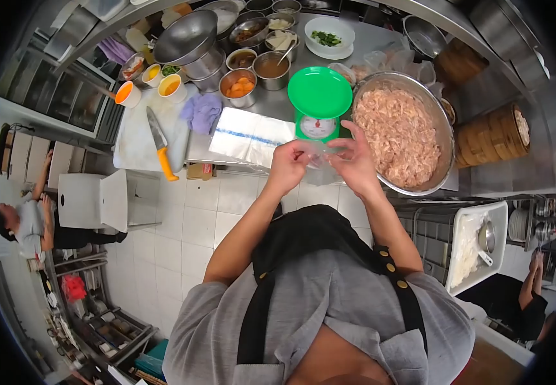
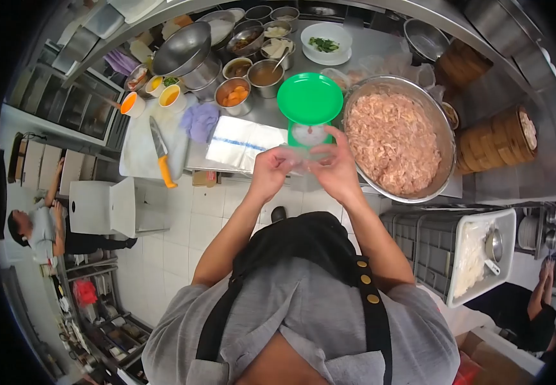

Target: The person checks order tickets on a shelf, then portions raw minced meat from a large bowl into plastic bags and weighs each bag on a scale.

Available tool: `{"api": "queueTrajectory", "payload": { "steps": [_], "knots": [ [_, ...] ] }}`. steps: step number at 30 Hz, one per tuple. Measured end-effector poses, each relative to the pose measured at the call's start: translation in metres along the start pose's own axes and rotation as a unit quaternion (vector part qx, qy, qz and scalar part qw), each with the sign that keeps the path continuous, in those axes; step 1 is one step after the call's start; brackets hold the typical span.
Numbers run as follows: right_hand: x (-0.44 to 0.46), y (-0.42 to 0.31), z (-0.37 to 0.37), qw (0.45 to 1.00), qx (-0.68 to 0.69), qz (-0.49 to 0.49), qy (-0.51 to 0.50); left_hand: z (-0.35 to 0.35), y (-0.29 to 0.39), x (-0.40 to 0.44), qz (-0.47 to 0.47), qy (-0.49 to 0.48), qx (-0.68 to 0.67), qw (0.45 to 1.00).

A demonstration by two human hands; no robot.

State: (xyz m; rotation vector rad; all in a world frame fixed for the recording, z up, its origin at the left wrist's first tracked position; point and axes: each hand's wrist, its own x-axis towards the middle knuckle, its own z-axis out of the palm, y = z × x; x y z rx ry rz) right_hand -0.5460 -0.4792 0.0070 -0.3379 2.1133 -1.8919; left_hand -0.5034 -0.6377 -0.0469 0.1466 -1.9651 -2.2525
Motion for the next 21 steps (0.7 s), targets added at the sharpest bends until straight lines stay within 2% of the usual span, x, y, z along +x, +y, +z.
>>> {"api": "queueTrajectory", "payload": {
  "steps": [3,6,8,10,11,12,13,14,15,16,17,18,20,21],
  "knots": [
    [-0.012,-0.001,-0.004,0.999,-0.019,-0.021,0.033,0.004,0.006,0.002,-0.051,-0.006,0.008,0.999],
    [-0.019,0.014,-0.005,0.998,-0.019,-0.03,0.054,0.015,0.006,0.0,-0.051,-0.016,-0.017,0.998],
    [-0.018,0.019,-0.007,0.998,0.007,-0.023,0.056,0.022,-0.002,-0.003,-0.009,-0.064,0.004,0.998],
    [-0.019,0.022,-0.013,0.98,0.144,0.121,0.059,0.018,-0.016,-0.007,-0.014,-0.087,0.028,0.996],
    [-0.02,0.026,-0.016,0.98,0.146,0.12,0.058,0.014,-0.024,-0.008,-0.015,-0.105,0.05,0.993],
    [-0.021,0.032,-0.019,0.963,0.209,0.158,0.07,0.011,-0.03,-0.01,-0.014,-0.103,0.053,0.993],
    [-0.022,0.036,-0.021,0.94,0.269,0.194,0.081,0.009,-0.037,-0.012,-0.024,-0.032,-0.016,0.999],
    [-0.024,0.041,-0.022,0.939,0.27,0.195,0.083,0.008,-0.045,-0.013,-0.035,0.038,-0.087,0.995],
    [-0.028,0.044,-0.023,0.898,0.369,0.234,0.044,0.006,-0.039,-0.014,-0.038,0.034,-0.086,0.995],
    [-0.031,0.05,-0.025,0.845,0.463,0.267,0.005,0.002,-0.025,-0.013,-0.158,0.048,-0.223,0.961],
    [-0.032,0.07,-0.03,0.824,0.501,0.26,-0.053,-0.003,-0.017,-0.012,-0.274,0.062,-0.351,0.893],
    [-0.033,0.069,-0.031,0.824,0.502,0.258,-0.049,-0.012,-0.027,-0.008,-0.276,0.059,-0.35,0.893],
    [-0.031,0.061,-0.029,0.818,0.514,0.254,-0.046,-0.031,-0.054,0.004,-0.33,-0.083,-0.464,0.817],
    [-0.029,0.049,-0.028,0.818,0.515,0.251,-0.044,-0.029,-0.052,0.011,-0.332,-0.086,-0.462,0.818]
  ]
}}
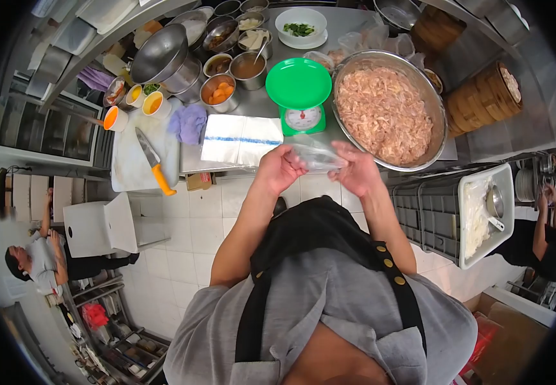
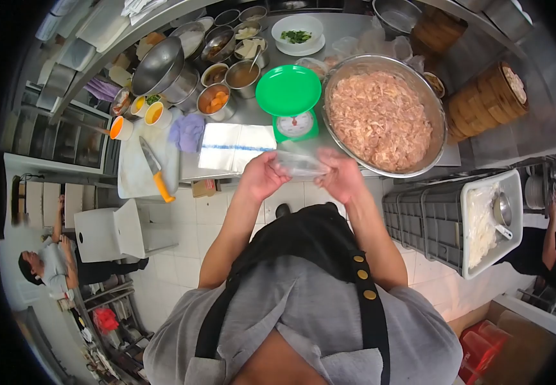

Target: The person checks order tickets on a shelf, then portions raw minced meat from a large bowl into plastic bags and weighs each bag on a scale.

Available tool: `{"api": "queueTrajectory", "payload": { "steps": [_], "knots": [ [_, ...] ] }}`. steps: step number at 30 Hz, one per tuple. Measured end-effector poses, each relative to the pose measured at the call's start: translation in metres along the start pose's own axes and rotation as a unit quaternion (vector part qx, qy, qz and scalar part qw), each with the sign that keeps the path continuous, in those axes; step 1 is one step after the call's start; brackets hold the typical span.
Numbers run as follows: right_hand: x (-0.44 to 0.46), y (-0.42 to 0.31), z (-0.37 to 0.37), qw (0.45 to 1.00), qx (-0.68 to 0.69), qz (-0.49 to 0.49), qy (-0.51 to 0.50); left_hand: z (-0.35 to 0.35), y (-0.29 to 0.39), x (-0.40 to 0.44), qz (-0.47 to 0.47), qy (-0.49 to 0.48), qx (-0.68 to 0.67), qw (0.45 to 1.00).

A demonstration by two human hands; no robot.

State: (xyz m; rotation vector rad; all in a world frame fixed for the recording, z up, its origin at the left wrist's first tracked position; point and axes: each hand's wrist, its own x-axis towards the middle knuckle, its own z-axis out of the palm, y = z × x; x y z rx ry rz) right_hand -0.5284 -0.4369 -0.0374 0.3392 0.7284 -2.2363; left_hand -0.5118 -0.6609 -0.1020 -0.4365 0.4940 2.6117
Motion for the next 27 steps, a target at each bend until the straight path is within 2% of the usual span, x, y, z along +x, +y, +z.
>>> {"api": "queueTrajectory", "payload": {
  "steps": [1,2,3,4,5,6,7,8,9,10,11,13,14,15,17,18,19,20,21,23,24,26,27],
  "knots": [
    [-0.004,-0.007,0.017,0.976,-0.196,-0.099,0.006,0.009,0.003,0.005,-0.011,0.033,-0.011,0.999],
    [-0.006,-0.014,0.031,0.904,-0.382,-0.194,0.017,0.02,0.006,0.011,-0.025,0.065,-0.021,0.997],
    [-0.001,-0.02,0.042,0.801,-0.531,-0.273,0.042,0.041,0.013,0.01,-0.035,0.06,-0.015,0.997],
    [0.003,-0.029,0.051,0.668,-0.661,-0.334,0.074,0.074,0.021,0.002,-0.025,0.047,0.05,0.997],
    [0.003,-0.046,0.069,0.627,-0.696,-0.324,0.13,0.104,0.029,-0.007,-0.013,0.032,0.114,0.993],
    [0.007,-0.066,0.082,0.585,-0.726,-0.313,0.182,0.131,0.034,-0.015,0.063,-0.028,0.197,0.978],
    [0.018,-0.09,0.082,0.589,-0.708,-0.331,0.205,0.148,0.04,-0.019,0.142,-0.089,0.276,0.947],
    [0.029,-0.111,0.082,0.593,-0.689,-0.349,0.226,0.148,0.054,-0.012,0.166,-0.177,0.401,0.883],
    [0.04,-0.125,0.083,0.568,-0.704,-0.354,0.237,0.164,0.057,-0.005,0.164,-0.182,0.406,0.88],
    [0.049,-0.133,0.085,0.543,-0.719,-0.357,0.247,0.188,0.057,0.0,0.212,-0.109,0.626,0.742],
    [0.051,-0.14,0.089,0.544,-0.717,-0.359,0.249,0.203,0.059,0.008,0.246,-0.028,0.797,0.55],
    [0.051,-0.155,0.099,0.513,-0.718,-0.413,0.225,0.202,0.078,0.058,0.318,0.106,0.816,0.471],
    [0.053,-0.164,0.095,0.512,-0.719,-0.413,0.227,0.199,0.091,0.075,0.342,0.115,0.807,0.467],
    [0.055,-0.176,0.087,0.561,-0.725,-0.359,0.175,0.198,0.102,0.087,0.366,0.121,0.799,0.462],
    [0.038,-0.192,0.068,0.64,-0.727,-0.221,0.111,0.202,0.106,0.093,0.336,0.115,0.819,0.45],
    [0.023,-0.198,0.053,0.67,-0.724,-0.135,0.097,0.197,0.109,0.091,0.385,0.099,0.842,0.364],
    [0.025,-0.2,0.014,0.591,-0.788,-0.112,0.133,0.192,0.113,0.09,0.433,0.084,0.855,0.274],
    [0.042,-0.195,-0.049,0.502,-0.844,-0.088,0.167,0.184,0.119,0.09,0.408,0.078,0.862,0.29],
    [0.055,-0.18,-0.122,0.406,-0.89,-0.135,0.156,0.174,0.125,0.091,0.411,0.079,0.862,0.288],
    [0.029,-0.126,-0.12,0.323,-0.913,-0.151,0.198,0.16,0.134,0.096,0.411,0.009,0.852,0.325],
    [0.029,-0.126,-0.116,0.32,-0.915,-0.151,0.194,0.159,0.135,0.097,0.412,0.014,0.851,0.326],
    [0.029,-0.126,-0.107,0.38,-0.898,-0.089,0.204,0.156,0.136,0.094,0.391,0.03,0.836,0.384],
    [0.029,-0.127,-0.107,0.381,-0.898,-0.089,0.202,0.154,0.138,0.09,0.391,0.031,0.836,0.384]
  ]
}}
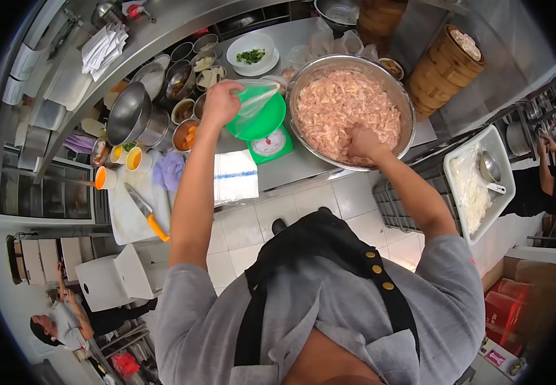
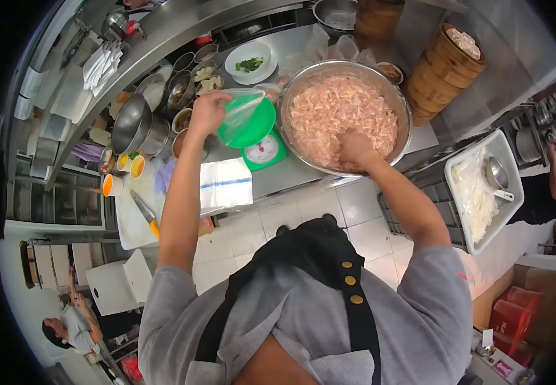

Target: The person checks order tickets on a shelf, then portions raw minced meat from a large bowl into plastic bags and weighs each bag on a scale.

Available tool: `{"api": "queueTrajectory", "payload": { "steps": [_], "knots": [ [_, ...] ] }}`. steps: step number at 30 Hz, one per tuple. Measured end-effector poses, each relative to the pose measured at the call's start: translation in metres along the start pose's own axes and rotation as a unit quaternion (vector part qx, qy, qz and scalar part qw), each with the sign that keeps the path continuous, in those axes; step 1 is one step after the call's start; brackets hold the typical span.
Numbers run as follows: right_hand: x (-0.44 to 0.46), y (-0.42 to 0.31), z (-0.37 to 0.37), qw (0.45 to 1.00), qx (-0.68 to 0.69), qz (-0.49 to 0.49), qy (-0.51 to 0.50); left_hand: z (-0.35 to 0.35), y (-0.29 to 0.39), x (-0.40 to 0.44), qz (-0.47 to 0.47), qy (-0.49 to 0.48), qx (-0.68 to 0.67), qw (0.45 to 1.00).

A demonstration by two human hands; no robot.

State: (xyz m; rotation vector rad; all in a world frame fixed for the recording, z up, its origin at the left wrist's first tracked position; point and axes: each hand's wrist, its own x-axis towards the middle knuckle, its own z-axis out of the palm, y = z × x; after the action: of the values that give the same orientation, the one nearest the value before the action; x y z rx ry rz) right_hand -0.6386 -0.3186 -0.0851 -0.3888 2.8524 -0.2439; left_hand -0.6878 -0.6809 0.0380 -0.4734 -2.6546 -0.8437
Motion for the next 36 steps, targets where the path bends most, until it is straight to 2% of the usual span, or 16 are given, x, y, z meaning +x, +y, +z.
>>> {"api": "queueTrajectory", "payload": {
  "steps": [3,5,8,11,14,15,16,18,22,25,28,30,31,33,34,36],
  "knots": [
    [0.002,0.014,-0.015,0.998,0.051,-0.035,-0.007,-0.01,-0.006,-0.008,0.005,0.014,-0.022,1.0],
    [0.004,0.018,-0.027,0.947,0.315,0.069,0.004,-0.016,-0.015,-0.016,0.003,0.024,-0.051,0.998],
    [0.024,0.031,-0.045,0.868,0.491,0.072,0.026,-0.02,-0.016,-0.023,-0.077,0.014,-0.112,0.991],
    [0.02,0.012,-0.094,0.846,0.524,0.028,0.088,-0.022,-0.012,-0.022,-0.07,0.014,-0.116,0.991],
    [0.027,0.005,-0.098,0.885,0.462,0.004,0.056,-0.022,-0.002,-0.018,-0.071,0.02,-0.128,0.989],
    [0.035,0.007,-0.086,0.913,0.401,0.013,-0.074,-0.022,-0.001,-0.016,-0.065,0.024,-0.13,0.989],
    [0.039,0.011,-0.065,0.914,0.399,0.012,-0.077,-0.02,-0.003,-0.019,-0.069,0.025,-0.131,0.989],
    [0.048,0.013,-0.04,0.991,0.003,-0.134,0.02,-0.02,-0.008,-0.015,0.048,0.056,-0.058,0.996],
    [0.052,0.007,-0.032,0.966,0.03,-0.237,0.096,-0.021,-0.001,-0.01,0.025,0.044,-0.073,0.996],
    [0.044,-0.007,-0.021,0.979,-0.025,-0.203,-0.007,-0.012,0.013,0.003,-0.088,0.005,-0.013,0.996],
    [0.03,0.0,-0.012,0.991,-0.016,-0.131,0.014,-0.006,0.017,0.003,-0.05,0.029,0.015,0.998],
    [0.024,0.01,-0.018,0.97,0.241,-0.029,0.022,-0.002,0.015,0.001,-0.033,0.039,0.019,0.998],
    [0.021,0.012,-0.026,0.97,0.239,-0.028,0.021,-0.001,0.014,0.003,-0.012,0.049,0.03,0.998],
    [0.016,0.016,-0.053,0.842,0.536,-0.037,0.042,0.003,0.014,0.007,-0.027,0.028,0.023,0.999],
    [0.013,0.011,-0.07,0.843,0.535,-0.036,0.046,0.006,0.014,0.01,-0.041,0.005,0.017,0.999],
    [0.012,0.0,-0.095,0.74,0.672,0.03,0.013,0.013,0.012,0.017,-0.052,-0.008,0.003,0.999]
  ]
}}
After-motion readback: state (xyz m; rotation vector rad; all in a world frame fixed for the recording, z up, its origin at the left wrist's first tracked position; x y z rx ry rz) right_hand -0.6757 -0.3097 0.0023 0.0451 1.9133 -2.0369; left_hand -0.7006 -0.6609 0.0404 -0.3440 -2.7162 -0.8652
